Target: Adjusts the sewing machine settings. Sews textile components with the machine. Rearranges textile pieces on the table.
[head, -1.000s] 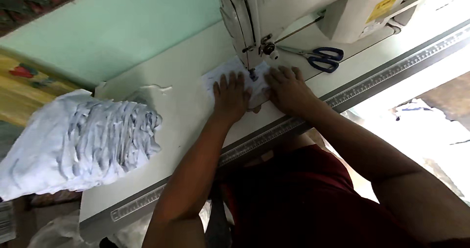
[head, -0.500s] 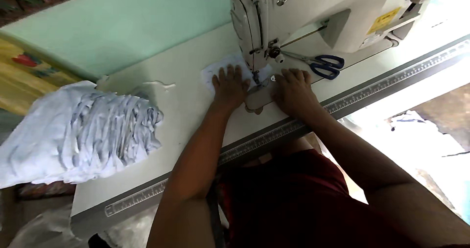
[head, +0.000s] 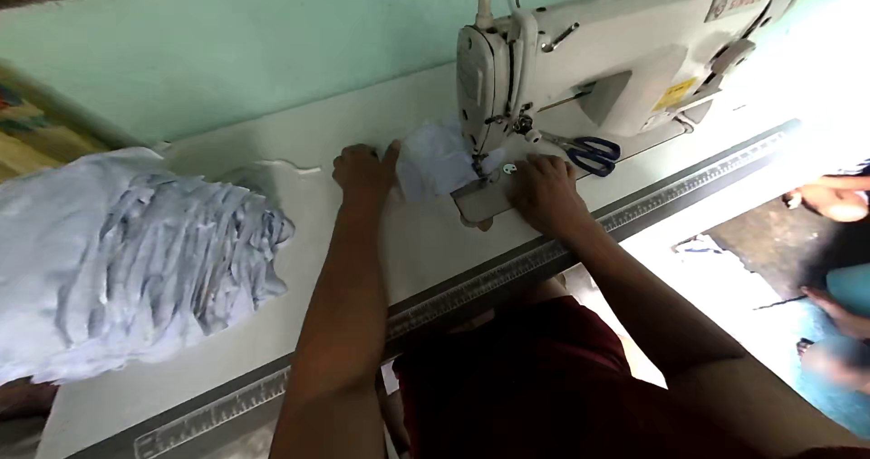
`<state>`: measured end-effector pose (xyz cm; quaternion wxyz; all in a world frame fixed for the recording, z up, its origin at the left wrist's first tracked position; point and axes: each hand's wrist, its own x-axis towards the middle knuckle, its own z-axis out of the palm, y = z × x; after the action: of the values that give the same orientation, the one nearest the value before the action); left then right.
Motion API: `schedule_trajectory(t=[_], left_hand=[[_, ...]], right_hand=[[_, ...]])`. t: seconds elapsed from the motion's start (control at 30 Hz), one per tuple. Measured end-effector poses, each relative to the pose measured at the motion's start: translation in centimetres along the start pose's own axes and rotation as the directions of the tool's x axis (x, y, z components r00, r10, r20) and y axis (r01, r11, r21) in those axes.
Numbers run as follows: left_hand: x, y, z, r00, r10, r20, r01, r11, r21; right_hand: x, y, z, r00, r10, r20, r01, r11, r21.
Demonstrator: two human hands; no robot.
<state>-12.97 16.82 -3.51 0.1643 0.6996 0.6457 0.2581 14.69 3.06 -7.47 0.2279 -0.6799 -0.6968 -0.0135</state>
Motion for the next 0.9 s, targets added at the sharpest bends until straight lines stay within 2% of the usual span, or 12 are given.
schedule_trajectory(t=[0.07,0.2,0.4,0.57,0.73,0.9], left_hand=[[-0.6,0.6,-0.2,0.998,-0.023,0.051,0.021,0.999,0.037],[-1.1,1.5,0.2,0.993,0.017,0.116,-0.019,1.0,0.018],[-1.1,2.4,0.1,0.987,0.114,0.109,-0.073,0.943,-0.326],[-0.5,1.6,-0.2,0.994,0.108,0.0,-0.093,0.86,-0.501],[0.1,-0.5,-1.0,0.977,0.127,-0.171,-0.179,0.923,-0.341],[-0.4,0.1,-1.0,0.964,0.202,-0.17,-0.237,0.947,-0.219]], right_hand=[[-0.2,0.0,0.1,1.0,-0.005,-0.018,0.005,1.0,-0.016],[-0.5,-0.2,-0.2,1.0,0.01,-0.005,-0.01,0.999,-0.039],[-0.4,0.0,0.0,1.0,0.015,-0.006,-0.016,0.998,-0.062],[-0.3,-0.1,-0.1,1.0,0.019,0.003,-0.019,0.998,-0.065],[-0.4,-0.1,0.1,1.0,0.009,-0.022,-0.011,0.996,-0.087],[-0.3,0.0,0.1,1.0,0.025,-0.019,-0.026,0.998,-0.056]])
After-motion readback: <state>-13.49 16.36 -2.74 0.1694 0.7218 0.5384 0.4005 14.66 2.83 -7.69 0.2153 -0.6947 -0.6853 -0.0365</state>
